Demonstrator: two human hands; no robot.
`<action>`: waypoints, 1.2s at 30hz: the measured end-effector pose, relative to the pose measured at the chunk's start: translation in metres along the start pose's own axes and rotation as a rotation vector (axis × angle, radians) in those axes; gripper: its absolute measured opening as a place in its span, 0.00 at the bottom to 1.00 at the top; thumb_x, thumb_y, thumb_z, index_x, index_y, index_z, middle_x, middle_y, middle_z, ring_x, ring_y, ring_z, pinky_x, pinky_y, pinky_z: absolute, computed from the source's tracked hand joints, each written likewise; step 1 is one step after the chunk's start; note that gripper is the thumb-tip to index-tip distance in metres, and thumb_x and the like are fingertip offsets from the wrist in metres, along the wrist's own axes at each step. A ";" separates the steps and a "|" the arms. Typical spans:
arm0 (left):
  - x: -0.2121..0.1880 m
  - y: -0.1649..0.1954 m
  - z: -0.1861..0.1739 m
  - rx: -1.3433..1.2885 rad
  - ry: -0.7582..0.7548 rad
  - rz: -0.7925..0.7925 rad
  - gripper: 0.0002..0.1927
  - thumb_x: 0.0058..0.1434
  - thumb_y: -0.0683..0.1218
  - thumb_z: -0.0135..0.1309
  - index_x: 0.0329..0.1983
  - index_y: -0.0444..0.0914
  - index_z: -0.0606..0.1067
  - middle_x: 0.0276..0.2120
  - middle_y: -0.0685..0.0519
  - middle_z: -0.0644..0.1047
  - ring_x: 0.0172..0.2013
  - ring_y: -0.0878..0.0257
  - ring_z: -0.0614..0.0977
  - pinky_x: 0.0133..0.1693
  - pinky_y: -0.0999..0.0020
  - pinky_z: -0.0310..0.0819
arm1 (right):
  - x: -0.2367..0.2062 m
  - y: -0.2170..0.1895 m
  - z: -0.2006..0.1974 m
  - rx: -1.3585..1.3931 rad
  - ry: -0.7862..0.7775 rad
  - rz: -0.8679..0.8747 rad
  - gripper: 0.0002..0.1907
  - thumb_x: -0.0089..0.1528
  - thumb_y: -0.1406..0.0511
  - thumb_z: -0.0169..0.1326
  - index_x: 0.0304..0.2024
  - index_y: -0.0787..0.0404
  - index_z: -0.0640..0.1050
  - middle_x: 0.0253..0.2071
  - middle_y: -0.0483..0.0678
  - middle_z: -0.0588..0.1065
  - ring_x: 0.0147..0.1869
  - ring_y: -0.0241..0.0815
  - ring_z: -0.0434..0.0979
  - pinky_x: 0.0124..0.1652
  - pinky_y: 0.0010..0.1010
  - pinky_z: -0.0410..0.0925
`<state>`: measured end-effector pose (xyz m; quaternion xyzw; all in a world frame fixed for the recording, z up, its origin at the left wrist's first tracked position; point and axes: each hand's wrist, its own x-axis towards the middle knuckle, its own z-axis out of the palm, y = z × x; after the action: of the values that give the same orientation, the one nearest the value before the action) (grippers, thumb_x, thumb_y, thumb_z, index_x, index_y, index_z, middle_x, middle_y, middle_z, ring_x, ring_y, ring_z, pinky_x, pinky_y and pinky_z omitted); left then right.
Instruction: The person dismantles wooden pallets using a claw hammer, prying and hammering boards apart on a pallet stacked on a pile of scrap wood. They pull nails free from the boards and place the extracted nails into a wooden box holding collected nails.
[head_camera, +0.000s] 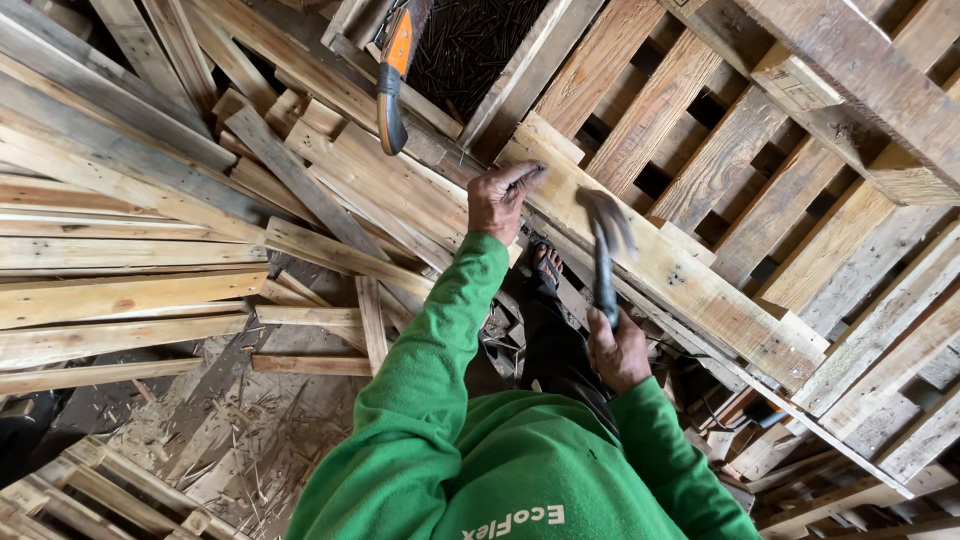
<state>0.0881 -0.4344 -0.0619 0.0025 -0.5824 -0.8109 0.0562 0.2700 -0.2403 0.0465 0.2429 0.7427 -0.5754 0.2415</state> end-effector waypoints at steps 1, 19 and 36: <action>0.000 0.001 0.000 -0.151 -0.008 -0.054 0.07 0.65 0.38 0.59 0.44 0.38 0.83 0.44 0.46 0.85 0.46 0.58 0.88 0.50 0.63 0.85 | 0.002 -0.003 -0.001 -0.039 -0.028 0.089 0.26 0.64 0.45 0.51 0.35 0.63 0.71 0.17 0.46 0.69 0.17 0.36 0.66 0.19 0.29 0.62; 0.011 0.020 -0.013 0.061 -0.027 -0.154 0.09 0.61 0.41 0.63 0.45 0.38 0.83 0.41 0.47 0.85 0.39 0.62 0.86 0.39 0.67 0.85 | -0.034 -0.089 -0.010 -0.080 0.055 -0.015 0.21 0.68 0.53 0.50 0.33 0.64 0.74 0.20 0.46 0.70 0.19 0.36 0.67 0.20 0.30 0.61; 0.074 0.038 0.009 0.798 0.571 0.323 0.10 0.76 0.51 0.43 0.48 0.45 0.74 0.43 0.45 0.80 0.42 0.44 0.81 0.43 0.52 0.77 | -0.041 -0.111 -0.012 0.154 0.114 -0.283 0.20 0.69 0.51 0.47 0.40 0.62 0.72 0.23 0.46 0.70 0.21 0.38 0.67 0.20 0.29 0.62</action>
<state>0.0175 -0.4446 -0.0183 0.1549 -0.8009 -0.4736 0.3321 0.2294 -0.2567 0.1567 0.1857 0.7356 -0.6444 0.0962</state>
